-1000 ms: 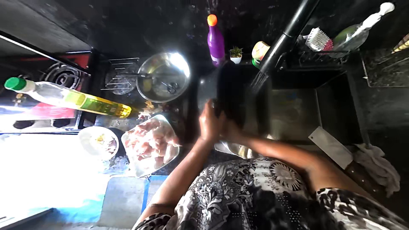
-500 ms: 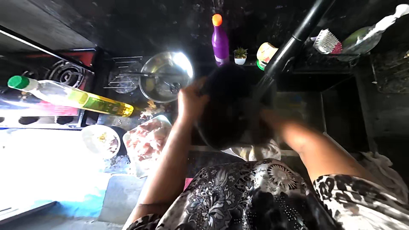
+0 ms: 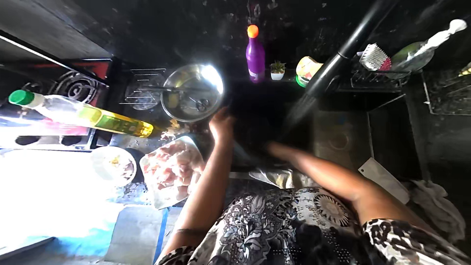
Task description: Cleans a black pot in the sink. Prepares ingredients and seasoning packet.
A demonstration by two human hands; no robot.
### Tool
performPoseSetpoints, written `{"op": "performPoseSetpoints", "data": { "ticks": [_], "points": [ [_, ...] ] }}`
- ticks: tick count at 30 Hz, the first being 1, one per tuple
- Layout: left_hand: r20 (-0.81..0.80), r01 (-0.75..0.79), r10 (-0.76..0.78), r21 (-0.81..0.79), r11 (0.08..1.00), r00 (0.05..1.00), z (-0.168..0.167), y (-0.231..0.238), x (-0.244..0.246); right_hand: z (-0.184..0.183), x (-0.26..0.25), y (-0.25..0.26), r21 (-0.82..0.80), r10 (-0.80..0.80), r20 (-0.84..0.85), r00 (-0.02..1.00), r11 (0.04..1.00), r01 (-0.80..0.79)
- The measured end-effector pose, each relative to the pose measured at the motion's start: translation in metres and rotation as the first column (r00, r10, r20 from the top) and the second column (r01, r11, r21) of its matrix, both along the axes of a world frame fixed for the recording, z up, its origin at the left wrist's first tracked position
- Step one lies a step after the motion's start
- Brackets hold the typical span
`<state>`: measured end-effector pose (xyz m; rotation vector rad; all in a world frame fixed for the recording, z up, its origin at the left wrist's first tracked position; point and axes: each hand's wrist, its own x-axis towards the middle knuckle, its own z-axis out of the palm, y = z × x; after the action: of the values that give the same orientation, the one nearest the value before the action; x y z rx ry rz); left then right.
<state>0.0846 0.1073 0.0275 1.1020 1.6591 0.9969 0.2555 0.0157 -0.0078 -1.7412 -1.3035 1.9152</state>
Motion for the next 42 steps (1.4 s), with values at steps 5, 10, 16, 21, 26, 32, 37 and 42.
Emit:
{"op": "performPoseSetpoints", "data": {
  "ticks": [5, 10, 16, 21, 26, 32, 37, 42],
  "points": [
    [0.198, -0.056, 0.084, -0.144, 0.988, 0.976, -0.015, 0.003, -0.017, 0.017, 0.067, 0.031, 0.383, -0.095, 0.439, 0.894, 0.919, -0.09],
    [0.374, -0.085, 0.216, -0.337, 0.938, 0.902, -0.05, -0.003, -0.032, 0.04, 0.127, 0.0, 0.222, -0.315, 0.427, 0.847, 0.945, 0.24],
    [0.155, 0.147, -0.08, -0.492, 0.858, 0.985, -0.129, -0.03, -0.025, 0.086, 0.105, -0.012, 0.427, -0.455, 0.488, 0.745, 0.869, 0.251],
    [0.135, 0.34, -0.326, -0.588, 0.734, 0.936, -0.141, -0.044, -0.003, 0.086, 0.094, -0.018, 0.622, -0.474, 0.431, 0.768, 0.772, 0.127],
    [0.292, 0.338, -0.188, -0.639, 0.692, 0.938, -0.137, -0.041, 0.004, 0.078, 0.082, -0.016, 0.769, -0.387, 0.335, 0.859, 0.639, -0.011],
    [0.424, 0.383, -0.136, -0.579, 0.719, 0.896, -0.144, -0.031, 0.019, 0.11, 0.032, -0.039, 0.846, -0.198, 0.372, 0.907, 0.475, -0.243],
    [0.511, 0.509, -0.232, -0.508, 0.695, 0.828, -0.143, -0.024, 0.041, 0.129, 0.019, -0.036, 0.849, -0.118, 0.39, 0.913, 0.43, -0.307],
    [0.415, 0.434, -0.185, -0.653, 0.62, 0.891, -0.123, -0.044, 0.046, 0.123, 0.038, -0.006, 0.814, -0.201, 0.348, 0.916, 0.55, -0.188]
  ]
}}
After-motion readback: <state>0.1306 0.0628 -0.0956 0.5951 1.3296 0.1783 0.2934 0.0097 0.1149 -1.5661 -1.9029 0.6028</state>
